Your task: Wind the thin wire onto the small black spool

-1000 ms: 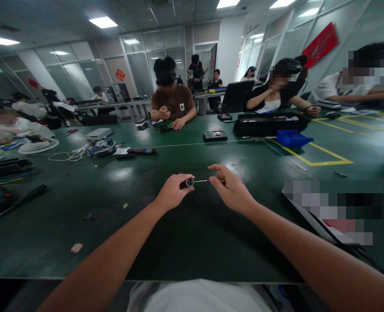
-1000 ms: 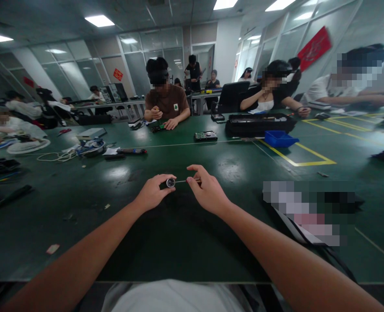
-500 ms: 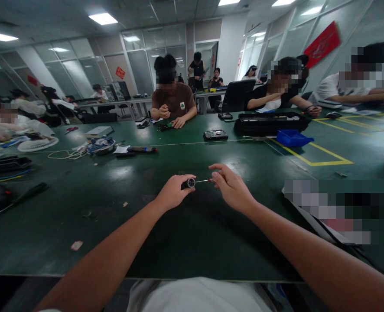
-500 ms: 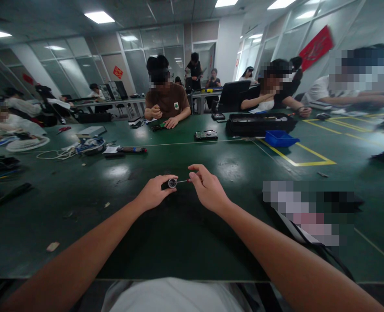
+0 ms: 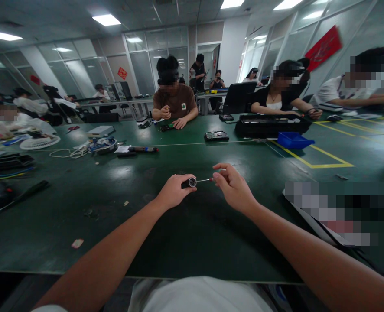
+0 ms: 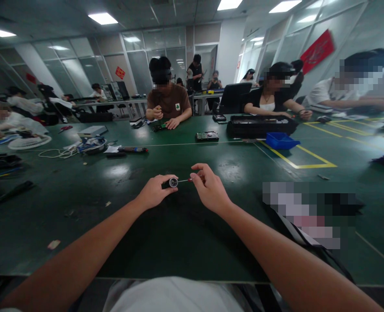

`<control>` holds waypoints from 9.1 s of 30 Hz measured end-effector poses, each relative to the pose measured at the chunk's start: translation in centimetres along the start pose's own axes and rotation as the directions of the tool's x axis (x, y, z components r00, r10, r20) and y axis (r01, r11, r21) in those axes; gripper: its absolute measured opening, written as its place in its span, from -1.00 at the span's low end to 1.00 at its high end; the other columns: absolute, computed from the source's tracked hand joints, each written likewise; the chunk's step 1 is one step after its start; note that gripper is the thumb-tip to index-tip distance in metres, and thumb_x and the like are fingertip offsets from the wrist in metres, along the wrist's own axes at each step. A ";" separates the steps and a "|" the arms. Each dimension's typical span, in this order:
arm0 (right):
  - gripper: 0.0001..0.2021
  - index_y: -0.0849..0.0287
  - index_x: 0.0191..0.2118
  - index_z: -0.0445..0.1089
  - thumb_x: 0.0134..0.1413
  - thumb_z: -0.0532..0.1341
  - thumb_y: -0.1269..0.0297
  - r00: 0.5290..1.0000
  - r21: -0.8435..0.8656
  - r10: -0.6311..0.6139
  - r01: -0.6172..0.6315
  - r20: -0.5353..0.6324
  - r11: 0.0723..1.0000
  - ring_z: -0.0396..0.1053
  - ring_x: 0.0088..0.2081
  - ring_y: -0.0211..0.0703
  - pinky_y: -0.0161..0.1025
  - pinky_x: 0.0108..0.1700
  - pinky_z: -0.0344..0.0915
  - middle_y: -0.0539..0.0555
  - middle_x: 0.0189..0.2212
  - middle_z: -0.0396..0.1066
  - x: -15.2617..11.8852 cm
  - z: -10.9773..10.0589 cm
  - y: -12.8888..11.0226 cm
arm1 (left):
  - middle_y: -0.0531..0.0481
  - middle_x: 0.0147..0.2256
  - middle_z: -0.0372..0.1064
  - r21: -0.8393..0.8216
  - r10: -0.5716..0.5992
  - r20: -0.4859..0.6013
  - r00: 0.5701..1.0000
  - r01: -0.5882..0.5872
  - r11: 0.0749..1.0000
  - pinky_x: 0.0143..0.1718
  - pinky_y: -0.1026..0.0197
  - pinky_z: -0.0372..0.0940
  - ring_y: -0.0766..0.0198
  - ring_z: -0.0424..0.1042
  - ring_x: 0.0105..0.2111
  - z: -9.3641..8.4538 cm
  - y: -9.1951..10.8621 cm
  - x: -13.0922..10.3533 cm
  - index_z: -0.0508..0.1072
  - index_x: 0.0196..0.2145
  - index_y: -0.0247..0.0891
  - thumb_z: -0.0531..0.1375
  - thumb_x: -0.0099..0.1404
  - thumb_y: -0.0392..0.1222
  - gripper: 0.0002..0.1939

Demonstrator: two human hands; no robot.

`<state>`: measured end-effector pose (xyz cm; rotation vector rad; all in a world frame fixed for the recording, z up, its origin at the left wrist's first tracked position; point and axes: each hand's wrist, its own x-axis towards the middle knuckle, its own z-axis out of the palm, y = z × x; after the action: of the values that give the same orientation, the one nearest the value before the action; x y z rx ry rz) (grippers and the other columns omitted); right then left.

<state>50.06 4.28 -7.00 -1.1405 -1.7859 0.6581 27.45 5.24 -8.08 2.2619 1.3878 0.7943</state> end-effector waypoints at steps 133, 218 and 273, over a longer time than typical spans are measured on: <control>-0.71 0.13 -0.38 0.43 0.20 0.24 0.01 0.998 -0.226 -0.039 0.029 -0.040 0.974 0.37 -0.50 -0.22 -0.27 -0.43 0.19 -0.01 -0.53 0.46 0.0 -0.2 -0.8 | -0.01 -0.05 0.51 0.071 0.018 -0.041 0.999 -0.015 0.997 0.17 -0.12 0.16 0.07 0.41 -0.05 0.3 -0.7 0.2 0.52 0.00 -0.11 0.34 0.25 -0.12 -0.65; -0.67 0.13 0.10 0.39 0.32 0.05 0.21 0.992 -0.169 -0.014 0.035 0.122 0.985 0.33 -0.48 -0.19 -0.22 -0.40 0.20 0.03 -0.39 0.48 -0.3 -0.1 -1.0 | 0.01 -0.08 0.52 0.104 0.015 -0.039 0.999 -0.011 0.994 0.09 -0.06 0.21 0.07 0.42 -0.08 0.3 -0.8 0.2 0.53 -0.02 -0.08 0.36 0.23 -0.12 -0.65; -0.66 0.17 -0.36 0.45 0.17 0.23 -0.05 0.983 0.038 0.170 -0.167 -0.074 0.985 0.39 -0.50 -0.18 -0.20 -0.41 0.27 0.02 -0.55 0.46 0.4 -0.2 -0.8 | -0.03 -0.05 0.50 0.135 0.029 -0.038 0.999 -0.024 0.991 0.23 -0.18 0.04 0.06 0.40 0.01 0.2 -0.3 0.1 0.49 0.04 -0.10 0.32 0.27 -0.07 -0.62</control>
<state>49.82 4.31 -6.14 -1.2885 -1.6211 0.7296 27.42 5.51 -8.38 2.3832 1.4731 0.7796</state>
